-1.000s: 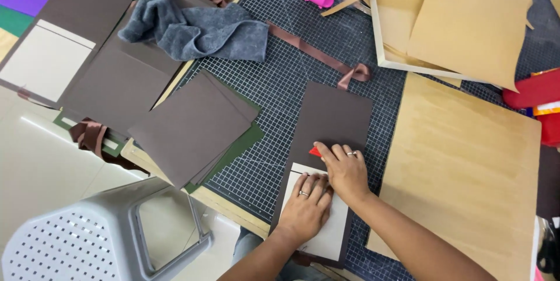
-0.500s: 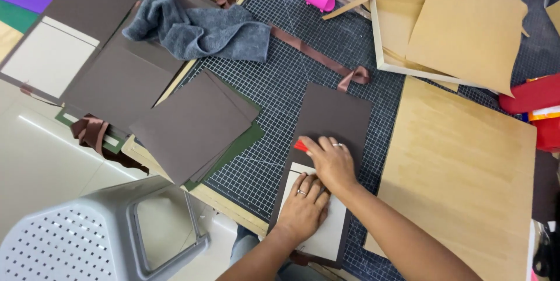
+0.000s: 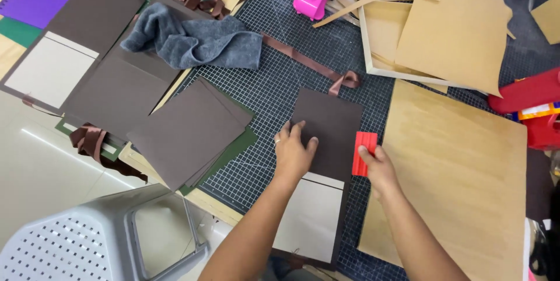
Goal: Smoothing and pressing paper onto cardboard covers and attaching ribbons to assemble handmade notebooks.
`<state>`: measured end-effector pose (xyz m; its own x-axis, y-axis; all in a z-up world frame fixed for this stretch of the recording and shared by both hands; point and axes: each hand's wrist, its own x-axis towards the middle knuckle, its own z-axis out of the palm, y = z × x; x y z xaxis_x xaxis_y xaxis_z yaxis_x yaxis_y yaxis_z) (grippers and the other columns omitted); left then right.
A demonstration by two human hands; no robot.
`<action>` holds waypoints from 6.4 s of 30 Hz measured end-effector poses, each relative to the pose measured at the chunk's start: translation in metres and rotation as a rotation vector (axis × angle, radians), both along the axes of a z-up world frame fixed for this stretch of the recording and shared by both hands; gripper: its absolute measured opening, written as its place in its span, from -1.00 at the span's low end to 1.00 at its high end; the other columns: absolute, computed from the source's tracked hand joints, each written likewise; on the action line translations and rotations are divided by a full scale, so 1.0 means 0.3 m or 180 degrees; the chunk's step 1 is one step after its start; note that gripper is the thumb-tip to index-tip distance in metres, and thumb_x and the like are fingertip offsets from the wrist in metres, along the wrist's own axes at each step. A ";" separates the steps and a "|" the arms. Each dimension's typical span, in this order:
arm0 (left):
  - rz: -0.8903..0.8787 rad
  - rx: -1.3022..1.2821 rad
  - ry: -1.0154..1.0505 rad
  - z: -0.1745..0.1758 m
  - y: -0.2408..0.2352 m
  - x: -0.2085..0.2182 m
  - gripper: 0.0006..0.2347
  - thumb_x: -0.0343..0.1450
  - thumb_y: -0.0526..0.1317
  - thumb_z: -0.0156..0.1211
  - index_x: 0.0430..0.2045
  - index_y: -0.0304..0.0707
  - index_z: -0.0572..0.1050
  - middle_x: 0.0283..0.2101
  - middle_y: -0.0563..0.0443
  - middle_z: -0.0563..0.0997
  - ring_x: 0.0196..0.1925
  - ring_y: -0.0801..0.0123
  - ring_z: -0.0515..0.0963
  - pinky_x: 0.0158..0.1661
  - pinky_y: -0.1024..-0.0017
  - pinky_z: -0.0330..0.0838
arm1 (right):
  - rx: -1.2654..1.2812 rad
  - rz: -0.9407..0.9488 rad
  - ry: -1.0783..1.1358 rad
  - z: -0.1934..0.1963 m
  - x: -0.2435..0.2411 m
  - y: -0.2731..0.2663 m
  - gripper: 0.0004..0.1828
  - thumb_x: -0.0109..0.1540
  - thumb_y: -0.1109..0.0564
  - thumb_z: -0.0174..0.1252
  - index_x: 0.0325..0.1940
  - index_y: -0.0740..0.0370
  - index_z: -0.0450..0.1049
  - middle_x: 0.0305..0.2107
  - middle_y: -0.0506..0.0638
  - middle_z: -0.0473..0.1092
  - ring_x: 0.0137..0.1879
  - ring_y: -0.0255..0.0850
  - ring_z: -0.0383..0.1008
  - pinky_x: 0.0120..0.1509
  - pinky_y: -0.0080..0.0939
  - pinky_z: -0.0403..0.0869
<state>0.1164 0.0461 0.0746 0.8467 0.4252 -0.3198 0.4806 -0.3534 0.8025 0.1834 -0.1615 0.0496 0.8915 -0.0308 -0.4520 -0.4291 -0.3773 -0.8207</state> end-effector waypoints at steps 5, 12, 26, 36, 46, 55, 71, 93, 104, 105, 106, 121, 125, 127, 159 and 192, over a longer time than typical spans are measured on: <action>0.0437 -0.0236 0.0156 -0.112 0.045 0.082 -0.43 0.40 -0.02 0.30 0.33 -0.02 0.32 0.34 -0.33 0.29 0.38 -0.24 0.29 0.21 -0.10 0.27 | 0.0471 -0.0162 0.0285 -0.087 0.068 -0.020 -0.50 0.36 -0.11 0.22 0.30 0.14 0.39 0.04 0.16 0.42 0.16 0.07 0.46 0.13 0.19 0.47; 0.1100 -0.2367 0.0025 0.089 0.185 -0.009 -0.31 0.27 -0.03 0.50 0.24 -0.38 0.34 0.10 -0.58 0.52 0.12 -0.35 0.57 -0.01 -0.19 0.53 | 0.1187 0.0465 0.0478 0.045 0.096 0.071 -0.35 0.36 -0.03 0.13 0.50 0.18 0.19 0.26 0.29 0.30 0.35 0.13 0.35 0.39 0.25 0.32; 0.3459 -0.3291 -0.1910 0.265 0.199 -0.293 -0.33 0.39 -0.03 0.33 0.28 -0.54 0.22 0.27 -0.67 0.37 0.28 -0.26 0.43 0.19 -0.23 0.31 | 0.1753 0.0445 -0.0599 0.163 0.209 0.074 -0.79 0.42 0.06 0.11 0.14 0.03 0.38 0.00 -0.01 0.49 0.13 -0.17 0.55 0.29 0.00 0.49; 0.2182 -0.4461 0.0333 -0.062 -0.172 -0.554 -0.47 0.40 -0.09 0.22 0.26 -0.36 0.41 -0.01 -0.24 0.71 -0.16 0.20 0.70 -0.11 0.28 0.63 | -0.0820 0.1668 -0.0101 0.224 -0.107 0.164 -0.77 0.35 -0.06 0.10 -0.09 0.12 0.47 -0.33 -0.05 0.56 -0.25 -0.23 0.52 -0.13 -0.22 0.45; -0.0461 0.0216 -0.1216 -0.055 -0.071 -0.499 -0.76 0.48 -0.17 0.15 0.00 -0.18 0.55 -0.07 -0.04 0.63 -0.01 0.04 0.53 0.03 0.14 0.38 | -0.1809 0.2314 -0.0659 0.057 -0.265 0.187 -0.60 0.39 -0.15 -0.09 0.15 0.13 0.32 -0.21 0.13 0.57 -0.15 0.13 0.61 -0.17 0.09 0.51; -0.1203 0.1629 0.0016 -0.130 -0.021 -0.376 -0.50 0.58 0.01 -0.12 0.43 -0.16 0.16 0.53 -0.18 0.06 0.59 0.03 -0.12 0.49 0.08 -0.37 | -0.3164 0.2831 -0.1691 -0.050 -0.269 0.212 -0.57 0.41 -0.30 -0.14 -0.01 0.06 0.33 -0.50 0.04 0.56 -0.33 0.03 0.67 -0.20 0.07 0.60; -0.1291 0.1627 0.0059 -0.161 -0.019 -0.373 -0.46 0.57 0.05 -0.21 0.46 -0.17 0.04 0.55 -0.22 -0.06 0.60 0.02 -0.22 0.49 0.07 -0.43 | -0.3356 0.2875 -0.1505 -0.086 -0.100 0.382 -0.58 0.40 -0.32 -0.15 0.02 0.01 0.29 -0.39 0.13 0.58 -0.18 0.18 0.66 -0.04 0.21 0.57; -0.0938 0.2077 -0.0326 -0.214 -0.084 -0.423 -0.44 0.53 -0.02 -0.08 0.44 -0.24 0.09 0.55 -0.27 -0.04 0.60 -0.07 -0.17 0.50 0.01 -0.31 | -0.3179 0.2754 -0.1967 -0.129 0.005 0.408 -0.64 0.41 -0.19 -0.09 0.05 0.10 0.29 -0.32 0.14 0.53 -0.22 0.24 0.60 -0.15 0.31 0.51; -0.1053 0.2193 -0.0609 -0.200 -0.192 -0.608 -0.38 0.44 0.00 0.03 0.41 -0.28 0.16 0.53 -0.38 0.01 0.58 -0.22 -0.11 0.45 -0.11 -0.22 | -0.2942 0.2868 -0.1744 -0.066 0.093 0.376 -0.67 0.44 -0.14 -0.06 -0.05 0.18 0.28 -0.13 0.15 0.43 -0.08 0.27 0.50 -0.13 0.36 0.40; -0.1076 0.2243 -0.0686 -0.208 -0.203 -0.634 -0.36 0.45 0.03 0.02 0.42 -0.28 0.14 0.54 -0.35 -0.01 0.58 -0.19 -0.12 0.46 -0.09 -0.21 | -0.2840 0.3148 -0.2101 -0.065 0.079 0.358 -0.64 0.43 -0.17 -0.07 -0.02 0.16 0.33 -0.14 0.14 0.41 -0.08 0.25 0.47 -0.09 0.33 0.39; -0.1076 0.2303 -0.0757 -0.217 -0.211 -0.658 -0.34 0.46 0.06 0.02 0.44 -0.28 0.11 0.55 -0.31 -0.02 0.59 -0.16 -0.12 0.46 -0.08 -0.21 | -0.2711 0.3439 -0.2475 -0.065 0.069 0.349 -0.61 0.42 -0.20 -0.07 0.01 0.14 0.38 -0.14 0.13 0.40 -0.08 0.24 0.44 -0.05 0.29 0.39; -0.0983 0.2239 -0.0747 -0.214 -0.216 -0.694 -0.30 0.41 0.12 0.13 0.42 -0.27 0.18 0.54 -0.40 -0.02 0.59 -0.20 -0.12 0.48 -0.07 -0.23 | -0.1930 0.4418 -0.3081 -0.006 -0.280 0.373 -0.62 0.37 0.08 0.02 0.29 -0.06 0.41 -0.16 -0.09 0.45 -0.06 -0.07 0.39 0.04 0.01 0.40; -0.0987 0.2156 -0.0730 -0.218 -0.214 -0.687 -0.28 0.39 0.12 0.13 0.42 -0.31 0.17 0.53 -0.41 0.00 0.59 -0.23 -0.12 0.47 -0.10 -0.24 | -0.1993 0.4212 -0.3634 -0.038 -0.255 0.485 -0.66 0.38 0.06 0.02 0.25 -0.02 0.43 -0.22 -0.04 0.41 -0.13 -0.02 0.35 -0.07 0.05 0.35; -0.1033 0.2064 -0.0783 -0.216 -0.202 -0.689 -0.36 0.47 0.07 0.05 0.43 -0.25 0.15 0.55 -0.40 -0.05 0.59 -0.23 -0.14 0.46 -0.09 -0.21 | -0.2068 0.3952 -0.3998 -0.069 -0.229 0.534 -0.69 0.38 0.07 0.06 0.22 0.00 0.45 -0.23 -0.02 0.39 -0.14 0.01 0.33 -0.09 0.08 0.35; -0.0968 0.1642 -0.1033 -0.205 -0.178 -0.699 -0.41 0.53 0.03 0.00 0.45 -0.29 0.14 0.55 -0.39 -0.06 0.58 -0.25 -0.15 0.46 -0.11 -0.22 | -0.2014 0.3790 -0.4379 -0.091 -0.196 0.672 -0.79 0.39 0.10 0.05 0.10 -0.01 0.45 -0.26 -0.03 0.34 -0.18 -0.03 0.30 -0.13 0.00 0.29; -0.0724 0.2532 -0.1337 -0.291 0.380 -0.417 -0.81 0.49 -0.13 0.05 -0.19 0.25 0.65 0.01 0.37 0.60 0.25 0.31 0.36 0.40 0.03 0.00 | -0.1508 0.4260 -0.4016 -0.146 -0.381 0.286 -0.73 0.40 0.03 -0.13 0.13 -0.08 0.41 -0.31 -0.07 0.26 -0.16 -0.09 0.33 -0.11 -0.02 0.31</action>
<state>-0.0086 0.1600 -0.0127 0.9170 0.1972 0.3467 0.0568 -0.9249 0.3760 0.0691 -0.0758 0.0058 0.1888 0.9550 0.2288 0.9789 -0.1644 -0.1215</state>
